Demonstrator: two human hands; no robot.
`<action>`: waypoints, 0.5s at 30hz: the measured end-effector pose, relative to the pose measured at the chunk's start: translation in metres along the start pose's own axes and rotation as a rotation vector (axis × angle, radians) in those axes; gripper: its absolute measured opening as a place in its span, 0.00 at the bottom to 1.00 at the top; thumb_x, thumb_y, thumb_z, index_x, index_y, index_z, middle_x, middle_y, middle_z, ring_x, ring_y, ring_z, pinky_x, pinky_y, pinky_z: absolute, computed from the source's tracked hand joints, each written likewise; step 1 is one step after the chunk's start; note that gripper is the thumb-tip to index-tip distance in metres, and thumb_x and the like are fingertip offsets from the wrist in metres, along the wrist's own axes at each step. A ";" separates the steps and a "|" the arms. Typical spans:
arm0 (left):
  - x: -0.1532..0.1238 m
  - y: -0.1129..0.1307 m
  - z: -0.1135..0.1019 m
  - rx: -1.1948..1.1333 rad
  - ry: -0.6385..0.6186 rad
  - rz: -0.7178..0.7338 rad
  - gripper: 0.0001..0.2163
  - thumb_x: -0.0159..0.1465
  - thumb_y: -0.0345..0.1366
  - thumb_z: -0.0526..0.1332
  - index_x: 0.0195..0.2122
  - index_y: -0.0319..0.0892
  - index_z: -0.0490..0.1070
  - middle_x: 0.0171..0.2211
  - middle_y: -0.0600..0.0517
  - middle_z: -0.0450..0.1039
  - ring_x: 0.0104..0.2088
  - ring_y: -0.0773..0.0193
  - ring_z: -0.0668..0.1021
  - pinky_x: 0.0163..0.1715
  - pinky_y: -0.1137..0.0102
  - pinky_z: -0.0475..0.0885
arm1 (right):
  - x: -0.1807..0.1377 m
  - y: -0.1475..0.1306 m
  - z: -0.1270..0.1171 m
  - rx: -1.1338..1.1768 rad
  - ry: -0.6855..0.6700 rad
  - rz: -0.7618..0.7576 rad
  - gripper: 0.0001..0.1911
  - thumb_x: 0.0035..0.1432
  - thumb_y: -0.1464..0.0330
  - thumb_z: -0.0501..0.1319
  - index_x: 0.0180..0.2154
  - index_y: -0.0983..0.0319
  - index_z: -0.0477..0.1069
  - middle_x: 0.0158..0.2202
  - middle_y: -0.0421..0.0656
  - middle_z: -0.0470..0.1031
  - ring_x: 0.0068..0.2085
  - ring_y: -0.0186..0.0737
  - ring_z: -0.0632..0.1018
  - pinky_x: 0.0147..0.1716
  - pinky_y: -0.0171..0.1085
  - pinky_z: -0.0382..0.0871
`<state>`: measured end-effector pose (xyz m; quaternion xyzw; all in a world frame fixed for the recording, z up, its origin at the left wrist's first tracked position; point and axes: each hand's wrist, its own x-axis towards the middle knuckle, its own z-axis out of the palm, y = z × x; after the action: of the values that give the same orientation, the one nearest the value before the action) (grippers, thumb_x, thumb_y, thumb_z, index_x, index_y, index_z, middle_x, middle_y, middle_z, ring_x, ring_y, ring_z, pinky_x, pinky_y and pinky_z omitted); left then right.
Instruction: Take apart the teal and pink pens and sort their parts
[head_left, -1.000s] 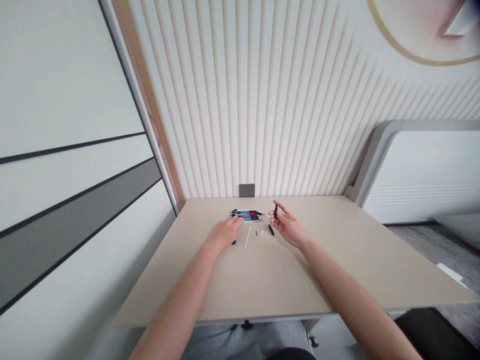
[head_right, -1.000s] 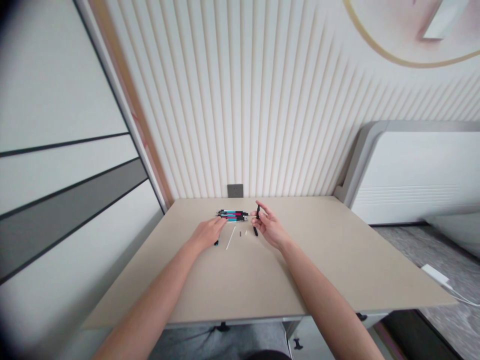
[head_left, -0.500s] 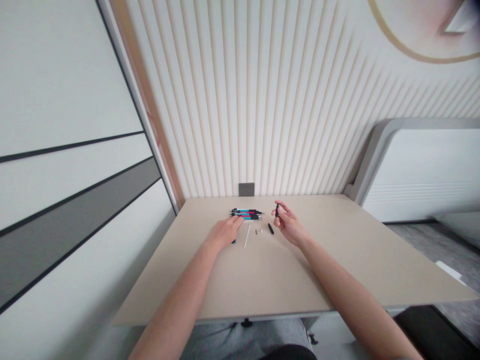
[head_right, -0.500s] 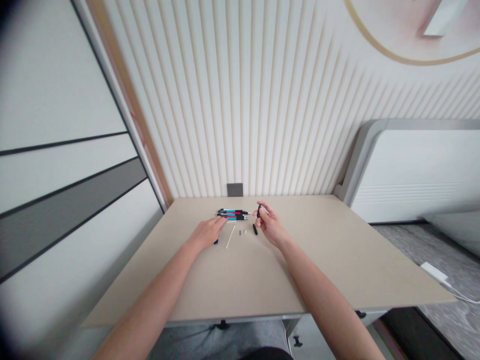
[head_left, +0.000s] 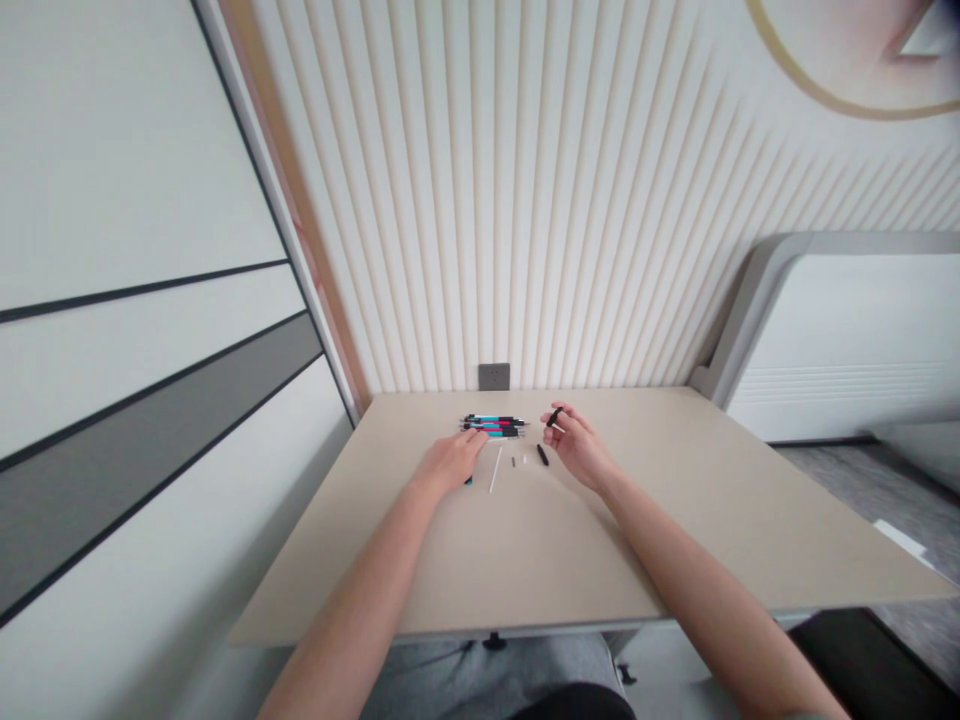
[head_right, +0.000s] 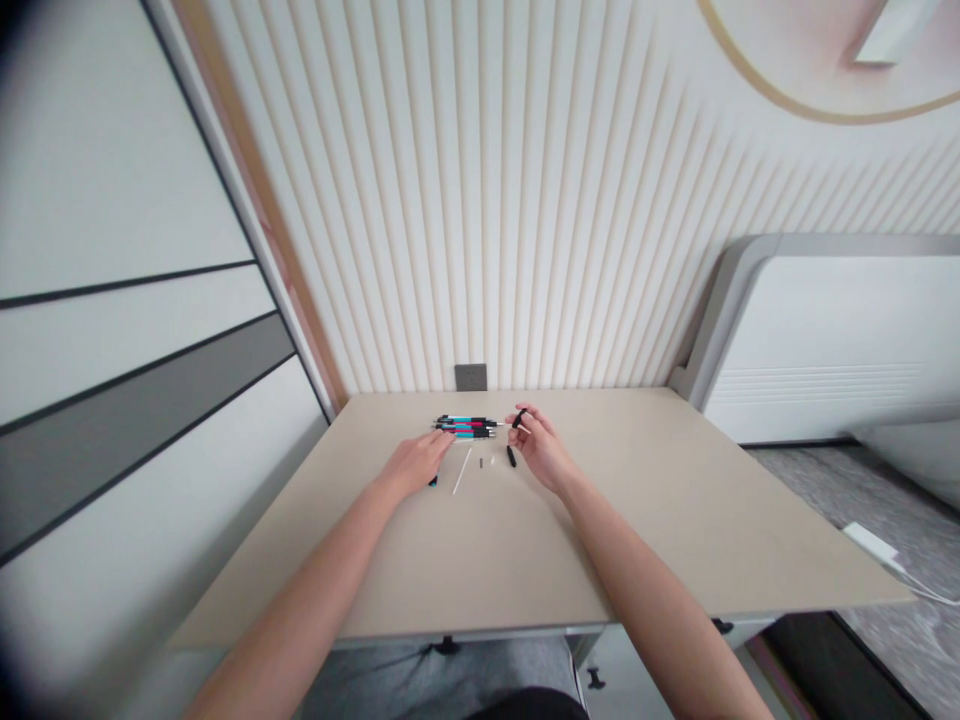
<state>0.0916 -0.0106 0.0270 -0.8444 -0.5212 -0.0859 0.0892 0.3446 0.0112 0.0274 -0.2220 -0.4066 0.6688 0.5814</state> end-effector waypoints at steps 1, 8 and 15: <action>0.000 0.000 0.000 -0.003 -0.002 -0.003 0.13 0.71 0.32 0.46 0.50 0.47 0.65 0.45 0.49 0.72 0.44 0.59 0.77 0.39 0.68 0.71 | 0.000 0.000 -0.001 0.002 0.000 -0.002 0.12 0.54 0.62 0.66 0.40 0.55 0.71 0.36 0.39 0.75 0.30 0.32 0.73 0.31 0.34 0.70; 0.000 0.001 -0.002 -0.020 -0.024 -0.016 0.13 0.70 0.31 0.46 0.51 0.47 0.65 0.47 0.48 0.72 0.45 0.59 0.76 0.41 0.68 0.71 | 0.000 -0.002 0.000 -0.066 0.027 -0.011 0.08 0.53 0.61 0.66 0.33 0.59 0.76 0.47 0.44 0.76 0.40 0.37 0.75 0.42 0.38 0.71; 0.000 0.001 -0.001 -0.034 -0.037 -0.031 0.13 0.70 0.31 0.46 0.51 0.48 0.65 0.46 0.49 0.72 0.45 0.59 0.76 0.42 0.68 0.70 | 0.006 0.008 -0.010 -0.294 0.013 -0.008 0.15 0.49 0.63 0.69 0.40 0.59 0.76 0.40 0.43 0.79 0.41 0.38 0.77 0.45 0.39 0.70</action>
<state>0.0922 -0.0110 0.0284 -0.8389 -0.5345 -0.0804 0.0636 0.3463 0.0196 0.0163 -0.3076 -0.4973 0.5981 0.5481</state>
